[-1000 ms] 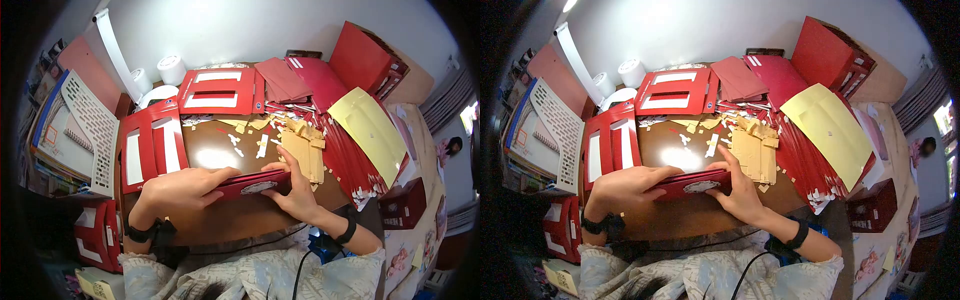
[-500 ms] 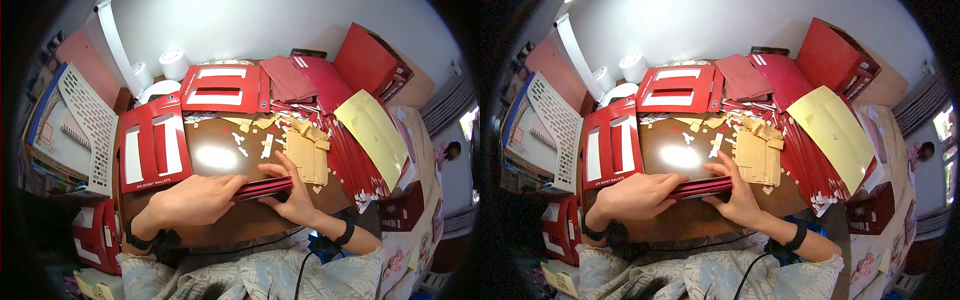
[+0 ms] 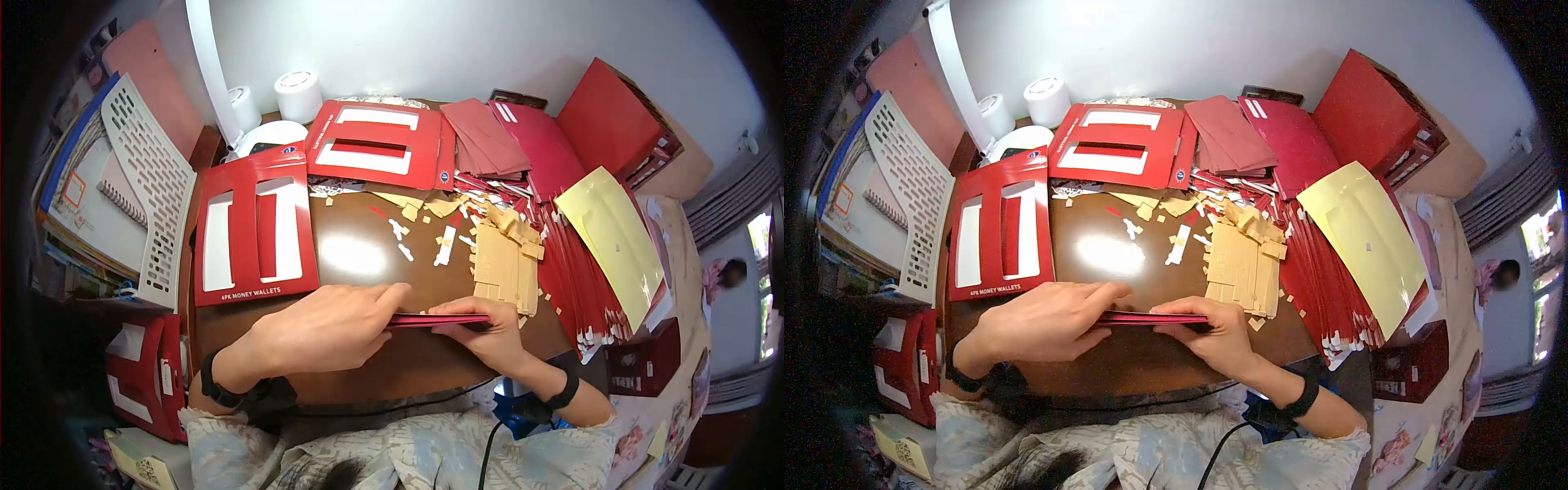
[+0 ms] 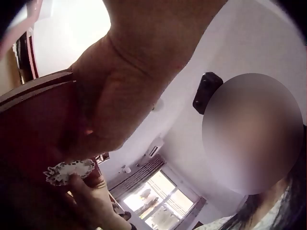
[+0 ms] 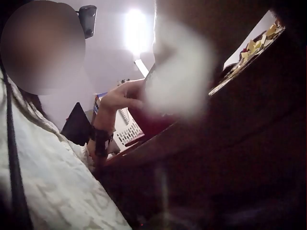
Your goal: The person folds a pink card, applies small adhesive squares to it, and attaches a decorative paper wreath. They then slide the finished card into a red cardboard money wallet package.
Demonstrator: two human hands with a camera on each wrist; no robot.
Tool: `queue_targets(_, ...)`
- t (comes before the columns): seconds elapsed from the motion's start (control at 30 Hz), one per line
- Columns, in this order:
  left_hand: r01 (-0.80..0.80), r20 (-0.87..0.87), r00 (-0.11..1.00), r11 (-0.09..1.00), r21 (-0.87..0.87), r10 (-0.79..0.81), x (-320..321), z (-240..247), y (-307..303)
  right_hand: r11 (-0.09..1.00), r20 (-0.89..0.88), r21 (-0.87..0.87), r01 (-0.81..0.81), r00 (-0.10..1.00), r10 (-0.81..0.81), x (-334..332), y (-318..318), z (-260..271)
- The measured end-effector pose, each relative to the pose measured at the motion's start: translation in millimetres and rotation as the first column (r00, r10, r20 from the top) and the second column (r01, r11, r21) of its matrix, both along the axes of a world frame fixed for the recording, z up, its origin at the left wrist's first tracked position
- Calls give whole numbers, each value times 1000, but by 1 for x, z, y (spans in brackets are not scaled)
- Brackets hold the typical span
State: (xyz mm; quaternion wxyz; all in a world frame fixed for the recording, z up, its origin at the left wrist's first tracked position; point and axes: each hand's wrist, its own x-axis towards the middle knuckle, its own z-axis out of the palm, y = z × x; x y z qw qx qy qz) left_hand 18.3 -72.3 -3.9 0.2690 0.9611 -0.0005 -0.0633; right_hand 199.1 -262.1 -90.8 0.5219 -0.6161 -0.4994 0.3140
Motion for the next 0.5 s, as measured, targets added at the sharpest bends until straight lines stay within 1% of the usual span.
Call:
queue_targets(0.07, 2, 31, 1000, 1000, 0, -2, -3, -1, 2, 998, 9, 56, -1, 1000, 1, 0, -1, -3)
queue_targets(0.1, -1, 32, 999, 1000, -3, 1, -2, -1, 2, 999, 9, 54, -4, 1000, 4, 0, 0, -3)
queue_targets(0.17, 43, -179, 983, 998, 54, -32, 0, 0, 3, 996, 76, 87, 4, 997, -10, 0, 0, -2)
queue_targets(0.2, 42, -178, 983, 998, 52, -32, 0, 1, 3, 996, 77, 85, 3, 997, -10, -2, 0, 0)
queue_targets(0.27, 21, -140, 990, 998, 59, -12, -1, 2, 2, 990, -57, 108, 94, 994, -88, -7, 2, 5)
queue_targets(0.3, 21, -138, 990, 998, 54, -13, 0, 1, 2, 990, -54, 103, 94, 995, -89, -4, 0, 6)
queue_targets(0.37, 47, -72, 996, 999, 23, -45, -2, 1, 2, 999, 224, 47, -21, 975, 10, 3, -4, 8)
queue_targets(0.43, 43, -55, 998, 999, 10, -42, -4, 4, 0, 998, 225, 63, -7, 974, -7, 0, -5, 9)
queue_targets(0.5, 38, -38, 999, 999, -1, -38, -7, 4, -3, 995, 276, 104, -3, 961, -26, -1, -6, 10)
